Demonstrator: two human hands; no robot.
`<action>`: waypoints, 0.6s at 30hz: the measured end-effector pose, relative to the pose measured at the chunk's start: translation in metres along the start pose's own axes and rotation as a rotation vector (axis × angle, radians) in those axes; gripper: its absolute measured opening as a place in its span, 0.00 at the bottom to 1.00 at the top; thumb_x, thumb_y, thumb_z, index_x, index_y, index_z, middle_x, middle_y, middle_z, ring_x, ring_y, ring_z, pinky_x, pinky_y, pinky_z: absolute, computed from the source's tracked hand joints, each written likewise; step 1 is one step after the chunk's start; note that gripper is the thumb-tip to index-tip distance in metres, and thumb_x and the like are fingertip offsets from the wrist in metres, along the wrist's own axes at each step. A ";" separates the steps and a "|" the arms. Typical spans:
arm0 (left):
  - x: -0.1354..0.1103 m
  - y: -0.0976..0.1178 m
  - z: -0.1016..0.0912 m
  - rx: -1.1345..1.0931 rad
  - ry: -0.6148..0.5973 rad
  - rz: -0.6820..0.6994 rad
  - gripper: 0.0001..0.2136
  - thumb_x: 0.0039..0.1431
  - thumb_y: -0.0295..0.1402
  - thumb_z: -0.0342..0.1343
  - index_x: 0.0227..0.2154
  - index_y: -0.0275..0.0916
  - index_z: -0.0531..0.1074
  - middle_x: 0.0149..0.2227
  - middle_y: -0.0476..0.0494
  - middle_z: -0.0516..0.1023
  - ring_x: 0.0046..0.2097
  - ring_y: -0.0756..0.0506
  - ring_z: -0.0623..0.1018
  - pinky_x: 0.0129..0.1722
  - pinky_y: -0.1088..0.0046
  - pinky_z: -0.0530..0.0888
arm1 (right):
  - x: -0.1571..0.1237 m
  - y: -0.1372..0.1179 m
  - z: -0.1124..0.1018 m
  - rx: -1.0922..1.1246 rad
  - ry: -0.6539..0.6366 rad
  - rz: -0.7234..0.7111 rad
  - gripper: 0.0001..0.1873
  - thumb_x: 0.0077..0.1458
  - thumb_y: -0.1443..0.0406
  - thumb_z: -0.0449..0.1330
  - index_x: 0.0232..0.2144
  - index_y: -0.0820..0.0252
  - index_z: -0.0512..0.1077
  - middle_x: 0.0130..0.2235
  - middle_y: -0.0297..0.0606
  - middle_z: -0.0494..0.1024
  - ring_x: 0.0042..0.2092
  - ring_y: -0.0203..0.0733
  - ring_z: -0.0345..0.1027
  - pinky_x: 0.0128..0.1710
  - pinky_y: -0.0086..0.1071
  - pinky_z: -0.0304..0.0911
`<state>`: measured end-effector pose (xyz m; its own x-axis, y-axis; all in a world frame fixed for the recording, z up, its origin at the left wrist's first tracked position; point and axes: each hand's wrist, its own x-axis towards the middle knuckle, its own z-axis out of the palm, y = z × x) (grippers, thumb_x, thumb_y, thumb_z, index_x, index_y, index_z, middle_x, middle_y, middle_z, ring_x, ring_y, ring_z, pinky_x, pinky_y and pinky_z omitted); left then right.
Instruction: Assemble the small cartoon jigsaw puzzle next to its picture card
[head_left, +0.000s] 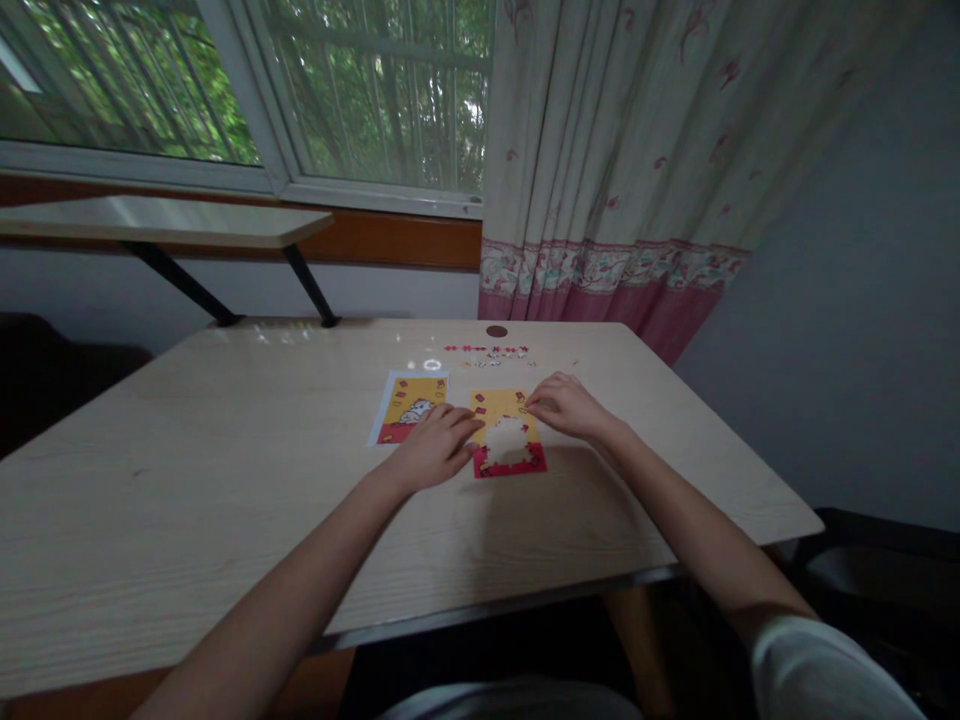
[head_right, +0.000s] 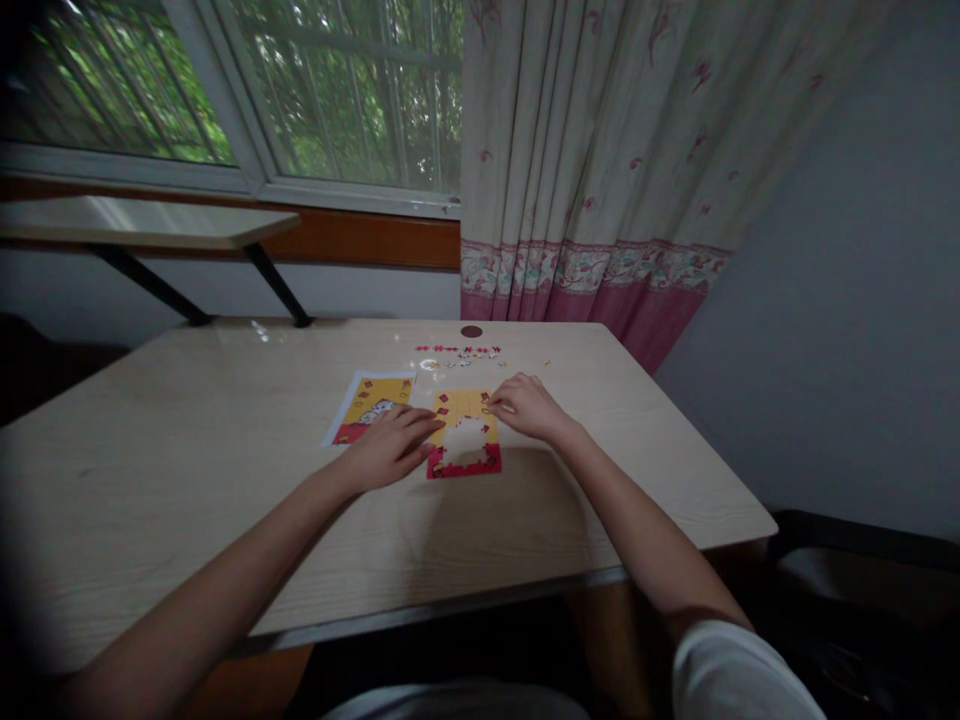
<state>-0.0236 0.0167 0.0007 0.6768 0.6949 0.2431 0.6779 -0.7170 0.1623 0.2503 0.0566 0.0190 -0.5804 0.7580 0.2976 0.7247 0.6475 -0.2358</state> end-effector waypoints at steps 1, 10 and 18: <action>0.000 -0.001 0.000 -0.006 0.000 0.002 0.16 0.62 0.35 0.47 0.51 0.39 0.67 0.50 0.38 0.70 0.50 0.38 0.66 0.51 0.57 0.64 | -0.002 0.005 -0.001 0.001 -0.008 0.001 0.11 0.57 0.60 0.57 0.37 0.58 0.77 0.39 0.40 0.78 0.44 0.45 0.65 0.46 0.37 0.52; -0.004 0.000 -0.007 -0.031 0.008 0.030 0.20 0.61 0.46 0.48 0.51 0.39 0.66 0.50 0.38 0.70 0.50 0.37 0.67 0.50 0.57 0.64 | -0.005 0.012 0.004 0.045 -0.112 0.001 0.25 0.47 0.50 0.64 0.45 0.56 0.74 0.46 0.43 0.76 0.50 0.50 0.62 0.50 0.42 0.52; -0.004 0.000 -0.006 -0.040 0.003 0.034 0.22 0.60 0.46 0.51 0.51 0.37 0.67 0.50 0.37 0.70 0.51 0.38 0.67 0.50 0.58 0.64 | -0.004 0.009 0.005 0.071 -0.126 0.014 0.26 0.44 0.51 0.67 0.44 0.56 0.75 0.46 0.42 0.76 0.50 0.49 0.63 0.50 0.42 0.53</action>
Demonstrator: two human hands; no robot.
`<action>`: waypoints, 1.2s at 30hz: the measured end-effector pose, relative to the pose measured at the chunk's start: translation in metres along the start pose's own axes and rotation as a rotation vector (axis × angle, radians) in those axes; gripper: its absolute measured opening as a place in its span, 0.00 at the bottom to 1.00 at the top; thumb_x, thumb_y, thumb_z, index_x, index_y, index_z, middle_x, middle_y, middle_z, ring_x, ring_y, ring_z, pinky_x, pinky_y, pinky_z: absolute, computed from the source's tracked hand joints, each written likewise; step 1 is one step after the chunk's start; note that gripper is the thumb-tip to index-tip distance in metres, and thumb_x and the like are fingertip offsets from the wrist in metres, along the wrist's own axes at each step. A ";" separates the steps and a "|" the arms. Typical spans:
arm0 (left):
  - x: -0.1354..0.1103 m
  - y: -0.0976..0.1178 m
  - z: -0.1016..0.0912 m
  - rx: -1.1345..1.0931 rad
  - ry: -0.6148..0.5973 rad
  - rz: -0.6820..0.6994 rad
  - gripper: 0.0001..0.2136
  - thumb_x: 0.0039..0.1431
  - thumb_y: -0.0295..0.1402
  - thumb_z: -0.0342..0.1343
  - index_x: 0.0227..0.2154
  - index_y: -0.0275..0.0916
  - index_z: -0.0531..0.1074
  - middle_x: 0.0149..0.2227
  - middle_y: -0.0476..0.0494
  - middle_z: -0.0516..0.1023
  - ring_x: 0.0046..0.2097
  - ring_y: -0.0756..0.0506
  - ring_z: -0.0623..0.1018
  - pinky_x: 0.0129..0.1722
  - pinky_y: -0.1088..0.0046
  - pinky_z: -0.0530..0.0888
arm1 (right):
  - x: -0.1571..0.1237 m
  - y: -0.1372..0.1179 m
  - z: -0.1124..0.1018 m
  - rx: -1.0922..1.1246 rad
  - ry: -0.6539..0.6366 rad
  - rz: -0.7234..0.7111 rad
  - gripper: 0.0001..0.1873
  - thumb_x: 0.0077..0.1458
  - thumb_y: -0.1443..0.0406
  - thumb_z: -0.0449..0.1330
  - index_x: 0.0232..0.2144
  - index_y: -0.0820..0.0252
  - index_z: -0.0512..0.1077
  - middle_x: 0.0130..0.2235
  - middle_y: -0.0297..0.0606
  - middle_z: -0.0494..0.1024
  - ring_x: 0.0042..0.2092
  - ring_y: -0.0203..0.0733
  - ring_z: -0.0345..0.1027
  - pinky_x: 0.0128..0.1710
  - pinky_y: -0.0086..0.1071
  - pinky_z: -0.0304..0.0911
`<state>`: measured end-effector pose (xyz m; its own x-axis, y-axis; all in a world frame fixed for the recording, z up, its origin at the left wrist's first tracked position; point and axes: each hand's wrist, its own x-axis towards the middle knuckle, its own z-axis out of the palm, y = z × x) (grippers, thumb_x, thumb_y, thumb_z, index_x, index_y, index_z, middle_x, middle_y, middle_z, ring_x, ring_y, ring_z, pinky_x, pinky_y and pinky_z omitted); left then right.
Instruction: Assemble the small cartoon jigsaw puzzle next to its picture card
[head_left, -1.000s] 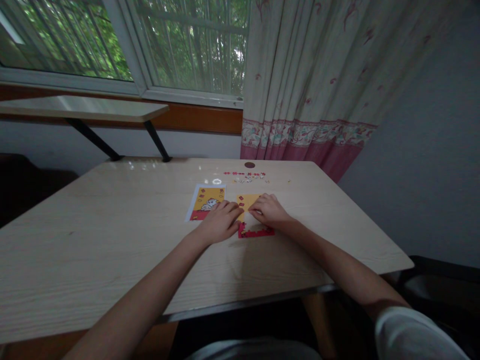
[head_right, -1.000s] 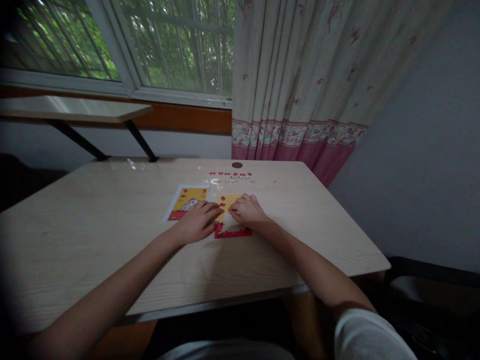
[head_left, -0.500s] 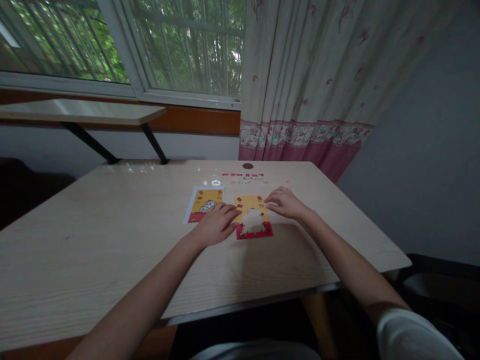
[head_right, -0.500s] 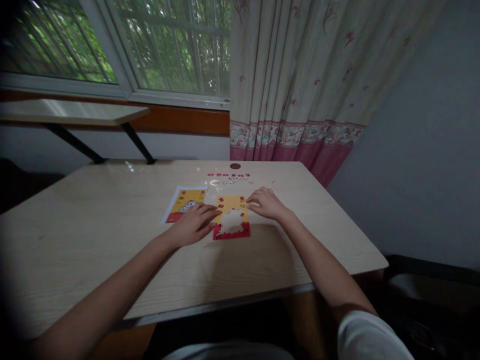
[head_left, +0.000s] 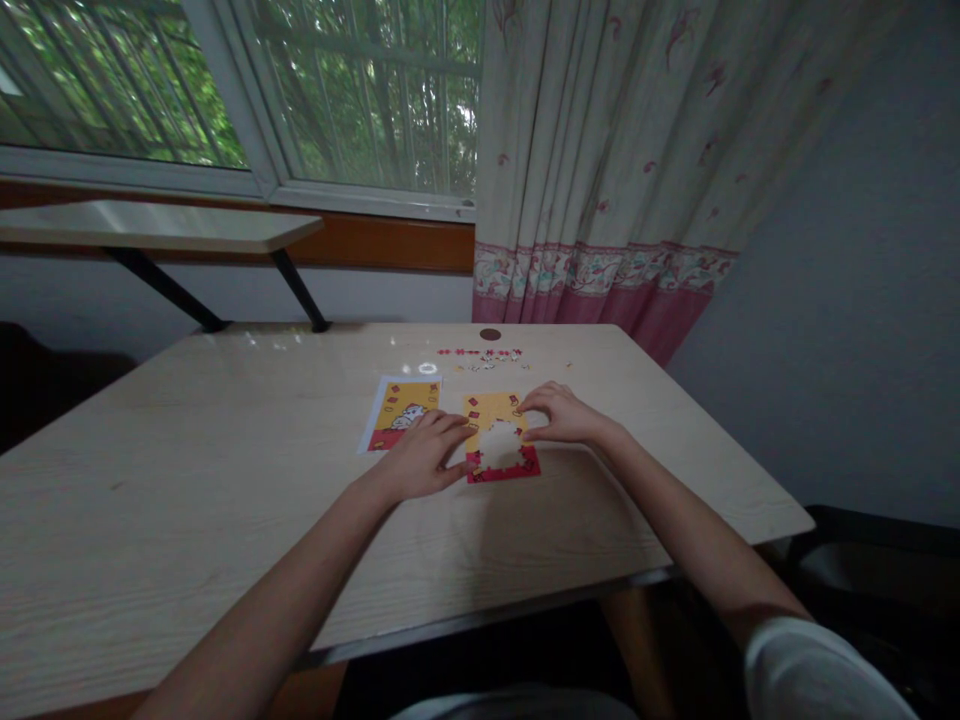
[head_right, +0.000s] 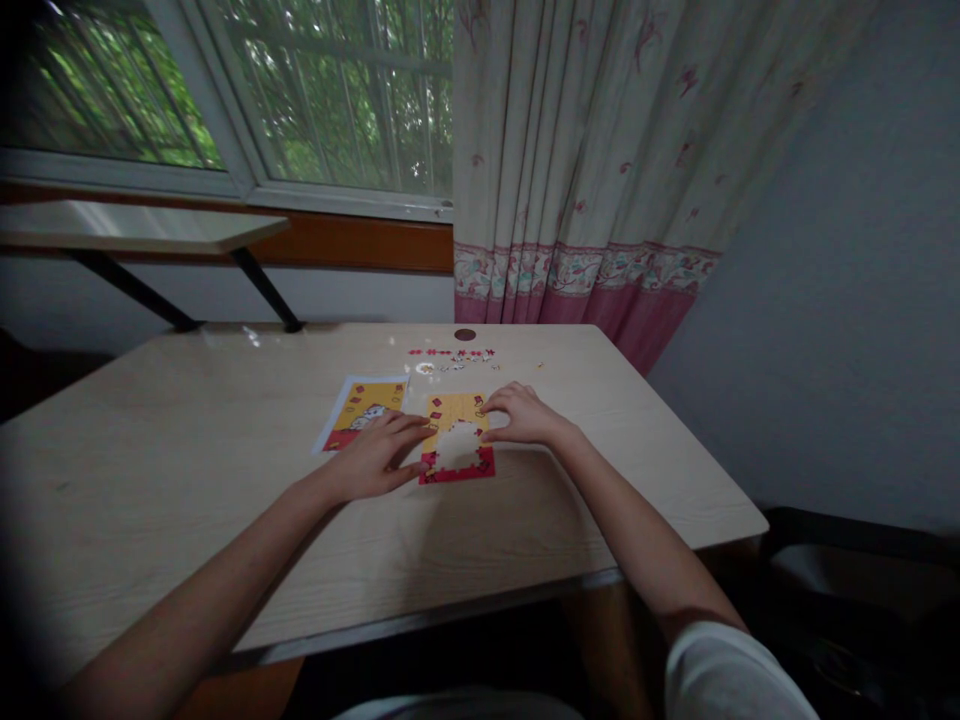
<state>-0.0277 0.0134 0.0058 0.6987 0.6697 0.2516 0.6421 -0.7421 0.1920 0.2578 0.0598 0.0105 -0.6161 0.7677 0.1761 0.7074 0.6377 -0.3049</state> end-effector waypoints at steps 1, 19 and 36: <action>0.000 0.000 0.000 -0.001 0.001 -0.001 0.22 0.60 0.46 0.50 0.51 0.37 0.67 0.50 0.37 0.70 0.51 0.38 0.67 0.50 0.58 0.64 | 0.000 0.001 0.001 0.004 0.001 -0.004 0.26 0.44 0.51 0.67 0.44 0.56 0.75 0.46 0.42 0.76 0.50 0.49 0.63 0.50 0.42 0.53; 0.000 0.001 -0.001 0.011 -0.019 -0.007 0.24 0.59 0.48 0.50 0.52 0.38 0.67 0.51 0.37 0.70 0.51 0.36 0.67 0.49 0.56 0.64 | 0.000 0.002 0.001 0.042 0.006 -0.013 0.26 0.43 0.52 0.67 0.43 0.58 0.75 0.45 0.42 0.76 0.49 0.48 0.65 0.51 0.40 0.55; 0.001 0.004 -0.004 -0.009 -0.044 0.000 0.27 0.55 0.49 0.54 0.52 0.36 0.67 0.52 0.36 0.69 0.51 0.35 0.66 0.51 0.56 0.63 | 0.001 0.008 0.004 0.052 0.027 -0.052 0.26 0.43 0.52 0.67 0.43 0.58 0.74 0.44 0.42 0.76 0.48 0.47 0.66 0.50 0.40 0.57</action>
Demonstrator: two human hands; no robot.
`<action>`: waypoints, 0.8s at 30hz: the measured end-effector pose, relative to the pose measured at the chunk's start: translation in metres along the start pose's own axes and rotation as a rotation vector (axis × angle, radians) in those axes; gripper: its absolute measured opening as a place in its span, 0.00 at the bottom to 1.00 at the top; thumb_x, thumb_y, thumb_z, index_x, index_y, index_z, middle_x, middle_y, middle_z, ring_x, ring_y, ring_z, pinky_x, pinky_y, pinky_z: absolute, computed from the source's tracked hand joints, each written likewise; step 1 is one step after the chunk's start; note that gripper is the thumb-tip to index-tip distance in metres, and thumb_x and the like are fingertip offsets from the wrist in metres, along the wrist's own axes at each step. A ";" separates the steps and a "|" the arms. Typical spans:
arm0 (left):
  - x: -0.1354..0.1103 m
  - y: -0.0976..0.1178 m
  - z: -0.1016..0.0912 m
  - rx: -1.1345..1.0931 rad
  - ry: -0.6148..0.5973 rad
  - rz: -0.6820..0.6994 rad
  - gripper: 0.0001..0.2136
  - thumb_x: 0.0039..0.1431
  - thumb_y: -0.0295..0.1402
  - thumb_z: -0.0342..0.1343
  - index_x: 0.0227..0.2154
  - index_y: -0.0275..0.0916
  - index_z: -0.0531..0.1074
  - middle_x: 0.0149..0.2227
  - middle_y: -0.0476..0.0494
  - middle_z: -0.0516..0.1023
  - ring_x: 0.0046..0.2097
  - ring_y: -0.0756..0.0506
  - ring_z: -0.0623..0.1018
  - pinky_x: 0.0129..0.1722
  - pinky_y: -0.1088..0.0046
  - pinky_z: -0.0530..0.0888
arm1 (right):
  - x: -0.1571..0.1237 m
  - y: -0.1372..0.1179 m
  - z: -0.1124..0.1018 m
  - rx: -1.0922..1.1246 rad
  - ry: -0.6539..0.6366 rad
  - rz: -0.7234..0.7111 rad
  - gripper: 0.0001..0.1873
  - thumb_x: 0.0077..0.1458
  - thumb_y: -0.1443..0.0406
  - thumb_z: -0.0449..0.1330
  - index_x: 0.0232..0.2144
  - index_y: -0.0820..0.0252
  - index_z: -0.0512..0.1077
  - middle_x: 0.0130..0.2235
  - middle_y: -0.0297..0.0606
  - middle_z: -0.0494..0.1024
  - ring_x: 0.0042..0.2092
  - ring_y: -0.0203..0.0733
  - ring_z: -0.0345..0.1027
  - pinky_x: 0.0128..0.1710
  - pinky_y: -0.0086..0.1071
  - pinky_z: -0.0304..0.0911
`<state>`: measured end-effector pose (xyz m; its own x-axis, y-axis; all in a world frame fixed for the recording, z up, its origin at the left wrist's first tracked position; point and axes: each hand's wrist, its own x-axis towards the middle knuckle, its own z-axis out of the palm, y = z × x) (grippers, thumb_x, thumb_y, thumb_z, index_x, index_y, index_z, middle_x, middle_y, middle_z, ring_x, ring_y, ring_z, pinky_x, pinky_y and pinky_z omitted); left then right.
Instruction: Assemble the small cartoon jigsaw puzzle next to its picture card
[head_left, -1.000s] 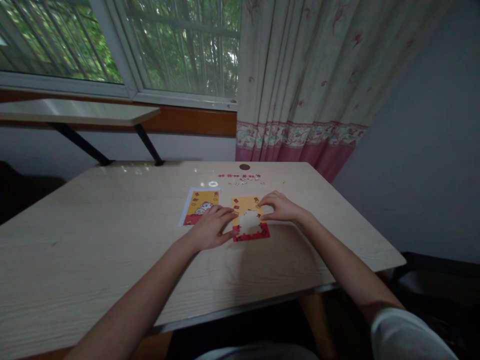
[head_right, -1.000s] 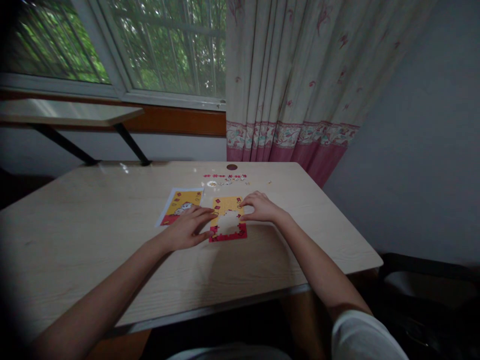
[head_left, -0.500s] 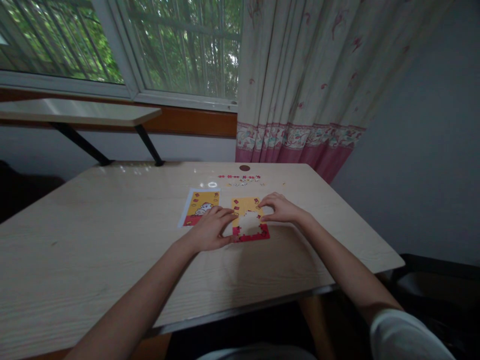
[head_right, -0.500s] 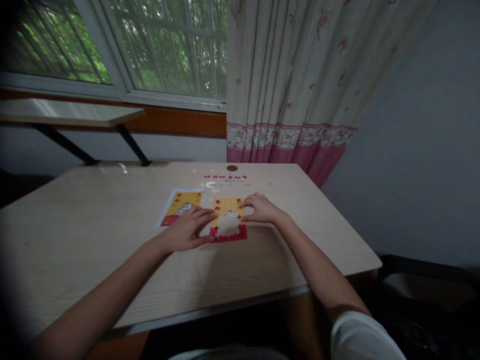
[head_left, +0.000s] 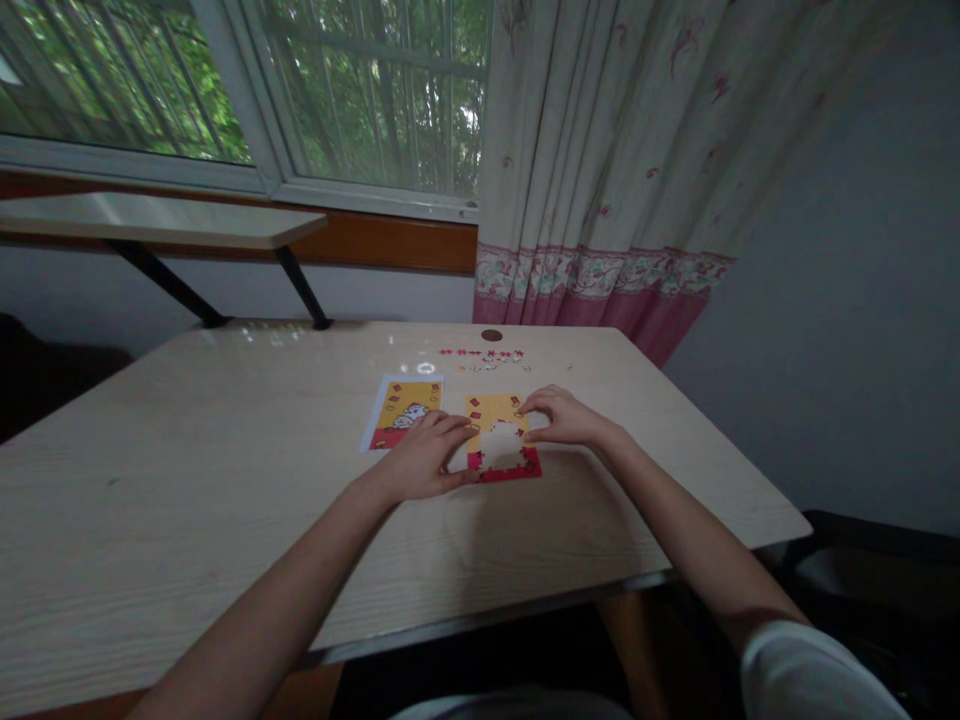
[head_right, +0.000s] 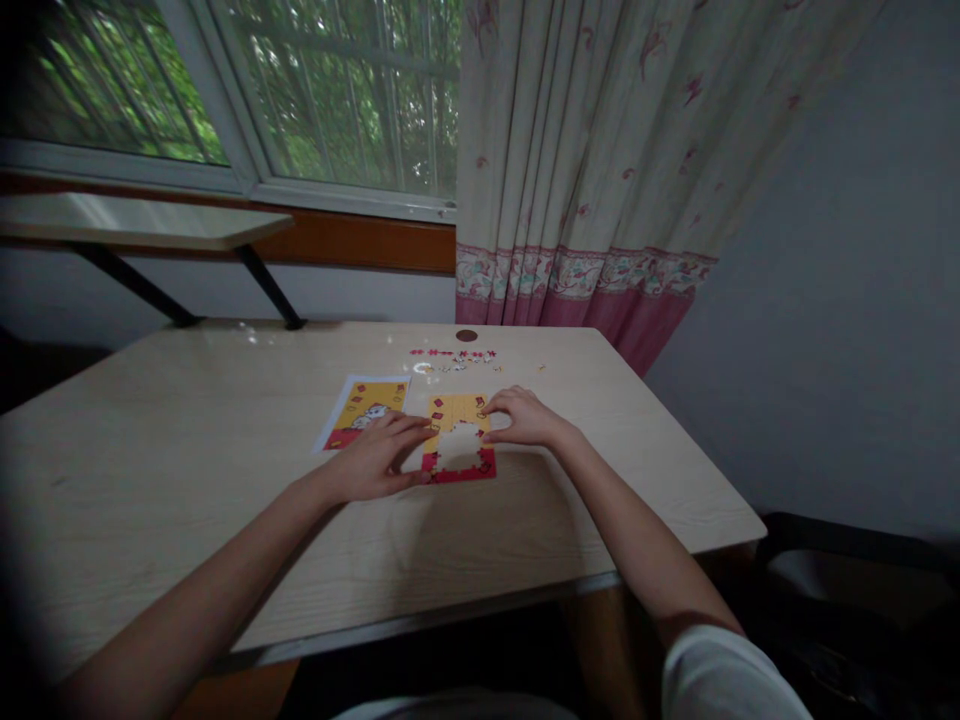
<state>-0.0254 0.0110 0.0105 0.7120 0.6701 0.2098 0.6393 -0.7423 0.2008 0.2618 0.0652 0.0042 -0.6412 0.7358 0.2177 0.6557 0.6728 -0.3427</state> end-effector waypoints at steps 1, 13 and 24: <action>0.000 0.000 0.000 -0.001 0.000 -0.001 0.27 0.55 0.49 0.54 0.52 0.36 0.67 0.52 0.36 0.69 0.51 0.35 0.66 0.51 0.56 0.63 | 0.000 0.000 0.000 0.000 0.002 0.004 0.26 0.43 0.52 0.67 0.43 0.58 0.74 0.44 0.42 0.76 0.48 0.47 0.66 0.50 0.40 0.57; 0.000 0.000 0.000 -0.006 0.002 0.001 0.27 0.55 0.48 0.54 0.52 0.34 0.67 0.52 0.35 0.69 0.50 0.36 0.67 0.50 0.56 0.64 | 0.000 -0.003 -0.002 -0.027 -0.015 0.026 0.26 0.43 0.52 0.67 0.43 0.58 0.75 0.45 0.42 0.76 0.48 0.48 0.66 0.50 0.40 0.56; -0.001 0.001 0.002 -0.006 0.001 -0.016 0.26 0.55 0.47 0.55 0.52 0.36 0.66 0.53 0.36 0.69 0.52 0.35 0.66 0.50 0.56 0.64 | 0.043 0.015 -0.006 -0.127 0.069 0.183 0.12 0.55 0.59 0.58 0.38 0.57 0.77 0.41 0.38 0.79 0.45 0.42 0.69 0.47 0.33 0.59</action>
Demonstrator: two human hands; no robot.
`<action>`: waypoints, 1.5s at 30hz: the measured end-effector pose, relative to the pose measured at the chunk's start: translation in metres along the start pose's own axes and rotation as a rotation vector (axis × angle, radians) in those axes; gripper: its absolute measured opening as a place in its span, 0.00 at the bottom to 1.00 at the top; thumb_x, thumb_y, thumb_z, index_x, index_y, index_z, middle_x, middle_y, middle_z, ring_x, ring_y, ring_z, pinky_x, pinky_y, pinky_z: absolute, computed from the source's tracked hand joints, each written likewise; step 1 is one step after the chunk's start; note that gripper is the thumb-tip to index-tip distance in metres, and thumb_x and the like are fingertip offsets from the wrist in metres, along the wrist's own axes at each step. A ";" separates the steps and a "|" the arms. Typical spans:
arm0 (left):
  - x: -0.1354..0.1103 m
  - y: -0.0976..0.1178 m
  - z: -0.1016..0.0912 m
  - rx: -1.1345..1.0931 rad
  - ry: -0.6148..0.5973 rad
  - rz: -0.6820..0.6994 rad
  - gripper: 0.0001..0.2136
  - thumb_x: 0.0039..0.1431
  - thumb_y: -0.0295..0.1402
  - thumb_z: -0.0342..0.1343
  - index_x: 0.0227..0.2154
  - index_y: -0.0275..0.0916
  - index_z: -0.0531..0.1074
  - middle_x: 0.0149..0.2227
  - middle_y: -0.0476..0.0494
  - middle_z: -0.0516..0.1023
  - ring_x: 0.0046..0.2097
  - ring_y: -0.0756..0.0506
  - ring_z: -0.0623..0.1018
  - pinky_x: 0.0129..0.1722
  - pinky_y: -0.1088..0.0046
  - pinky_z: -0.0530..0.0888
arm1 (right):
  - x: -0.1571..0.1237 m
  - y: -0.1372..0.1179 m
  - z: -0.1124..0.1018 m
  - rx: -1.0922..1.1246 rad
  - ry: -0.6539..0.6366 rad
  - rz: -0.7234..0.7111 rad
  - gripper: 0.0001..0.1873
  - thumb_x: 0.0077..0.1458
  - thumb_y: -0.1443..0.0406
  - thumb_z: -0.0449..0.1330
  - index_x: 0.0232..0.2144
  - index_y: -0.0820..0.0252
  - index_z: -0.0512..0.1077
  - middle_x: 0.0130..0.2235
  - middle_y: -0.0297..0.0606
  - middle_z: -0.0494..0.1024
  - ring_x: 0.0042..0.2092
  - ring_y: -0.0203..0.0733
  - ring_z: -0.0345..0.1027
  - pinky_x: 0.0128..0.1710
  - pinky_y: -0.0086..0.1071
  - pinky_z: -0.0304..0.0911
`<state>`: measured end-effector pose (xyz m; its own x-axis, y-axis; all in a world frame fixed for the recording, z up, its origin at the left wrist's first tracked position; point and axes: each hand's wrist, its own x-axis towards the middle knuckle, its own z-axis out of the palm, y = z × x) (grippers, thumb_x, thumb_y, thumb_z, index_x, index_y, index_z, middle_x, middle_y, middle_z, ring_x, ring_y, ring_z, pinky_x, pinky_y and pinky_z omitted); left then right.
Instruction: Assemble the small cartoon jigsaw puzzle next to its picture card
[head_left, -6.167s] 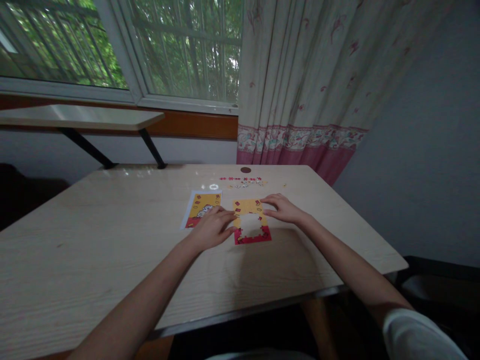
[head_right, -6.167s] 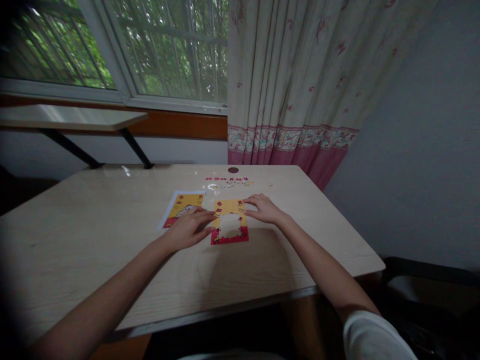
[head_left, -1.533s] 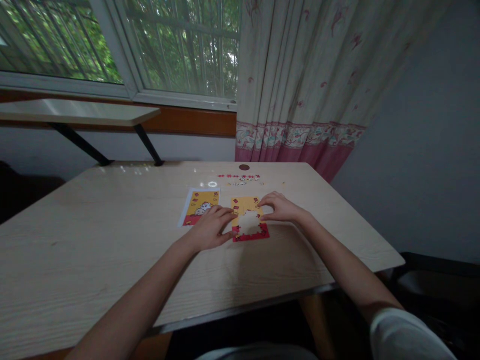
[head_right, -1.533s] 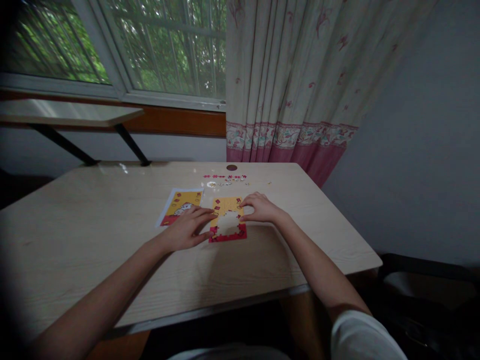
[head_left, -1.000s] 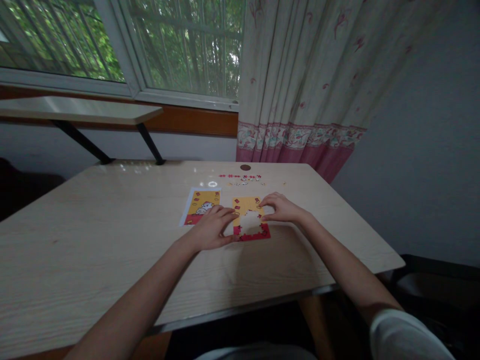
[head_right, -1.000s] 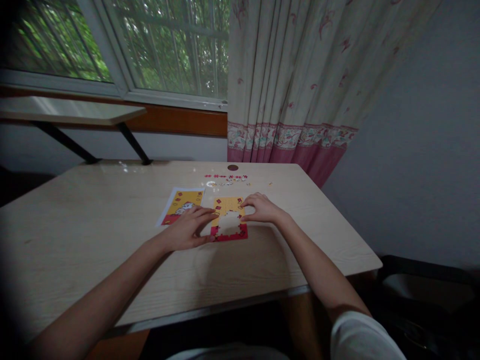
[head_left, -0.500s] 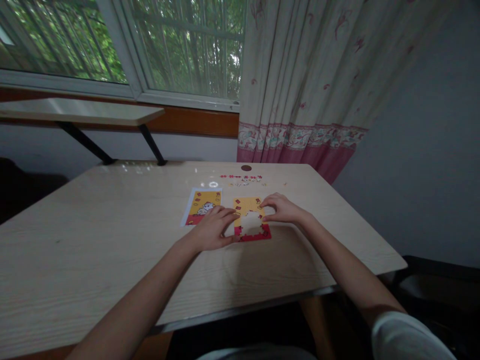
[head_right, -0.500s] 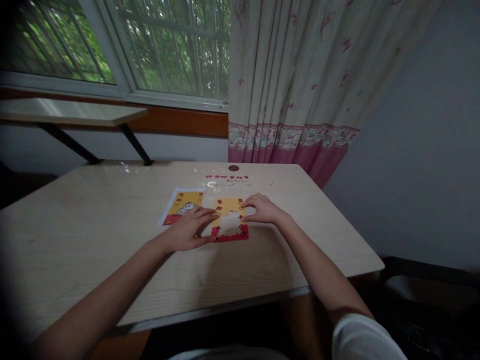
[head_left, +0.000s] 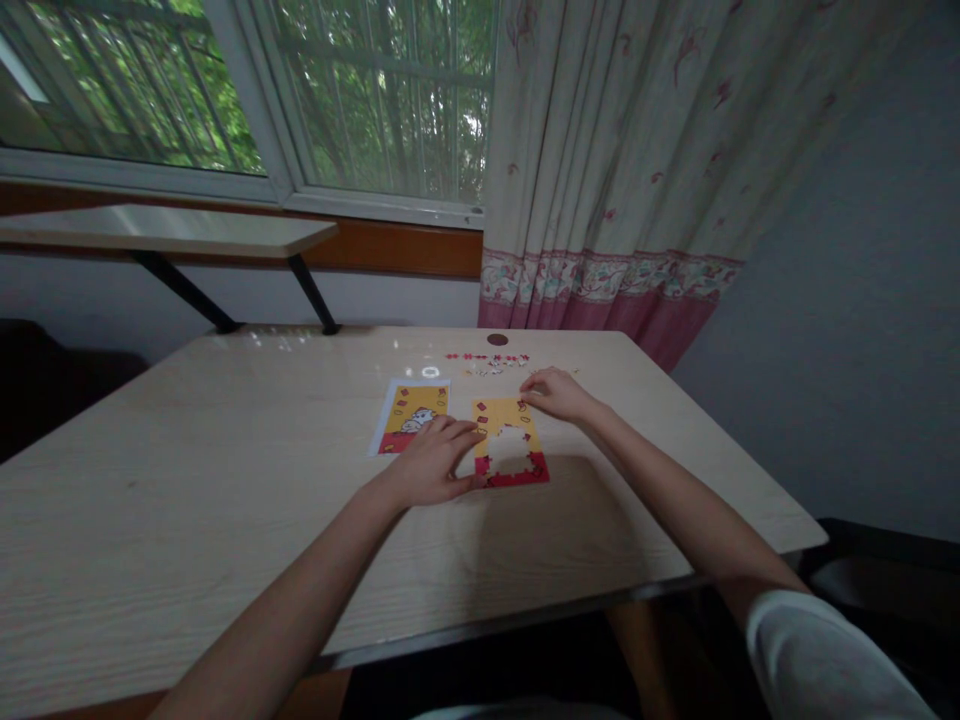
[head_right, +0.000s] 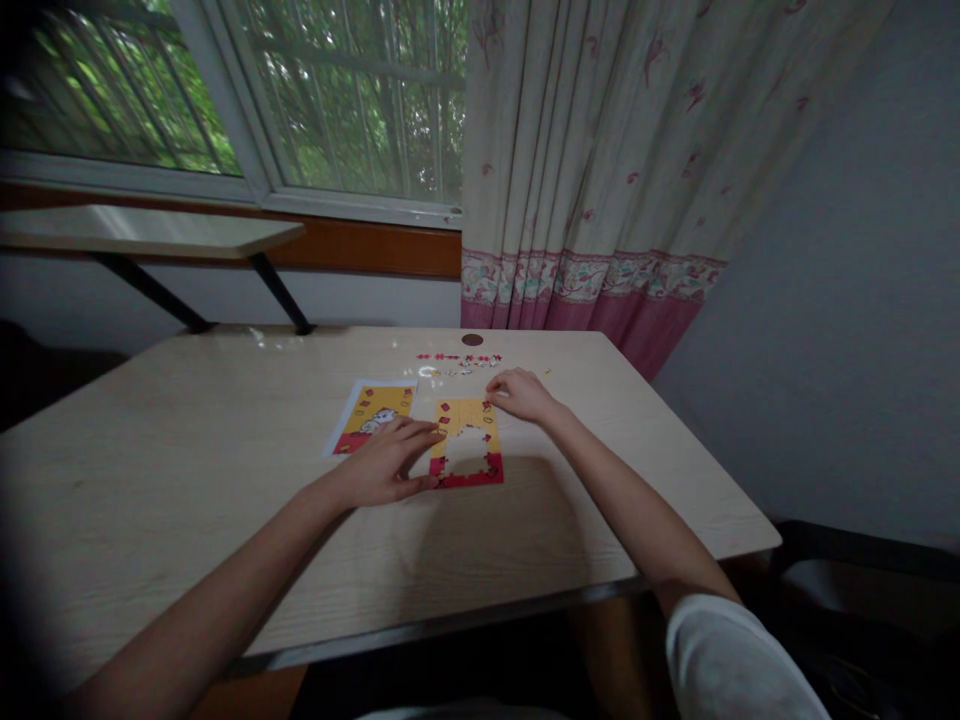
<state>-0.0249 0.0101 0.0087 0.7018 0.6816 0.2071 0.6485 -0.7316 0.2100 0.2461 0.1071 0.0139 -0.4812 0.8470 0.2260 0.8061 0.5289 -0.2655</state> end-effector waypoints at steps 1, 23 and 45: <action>0.000 0.000 0.000 0.003 -0.001 -0.001 0.26 0.55 0.47 0.55 0.52 0.36 0.66 0.52 0.36 0.69 0.51 0.35 0.66 0.50 0.56 0.64 | 0.007 0.001 0.000 -0.042 0.006 0.054 0.12 0.56 0.60 0.57 0.39 0.57 0.76 0.42 0.38 0.79 0.46 0.43 0.69 0.47 0.34 0.59; -0.001 0.000 0.000 -0.008 0.007 0.000 0.26 0.54 0.48 0.55 0.52 0.38 0.66 0.52 0.37 0.69 0.51 0.36 0.66 0.50 0.56 0.63 | 0.040 0.026 0.012 -0.268 -0.006 0.398 0.21 0.61 0.66 0.45 0.53 0.49 0.69 0.51 0.45 0.71 0.51 0.52 0.63 0.49 0.45 0.58; -0.001 0.000 0.001 -0.005 0.003 -0.007 0.27 0.54 0.48 0.56 0.53 0.38 0.66 0.53 0.38 0.69 0.51 0.36 0.66 0.51 0.56 0.63 | 0.082 -0.012 0.023 -0.218 0.037 0.293 0.16 0.60 0.58 0.51 0.42 0.54 0.76 0.49 0.44 0.72 0.50 0.49 0.64 0.48 0.41 0.58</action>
<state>-0.0254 0.0092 0.0074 0.6962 0.6871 0.2079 0.6522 -0.7264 0.2167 0.1896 0.1716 0.0143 -0.2100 0.9561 0.2045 0.9641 0.2372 -0.1192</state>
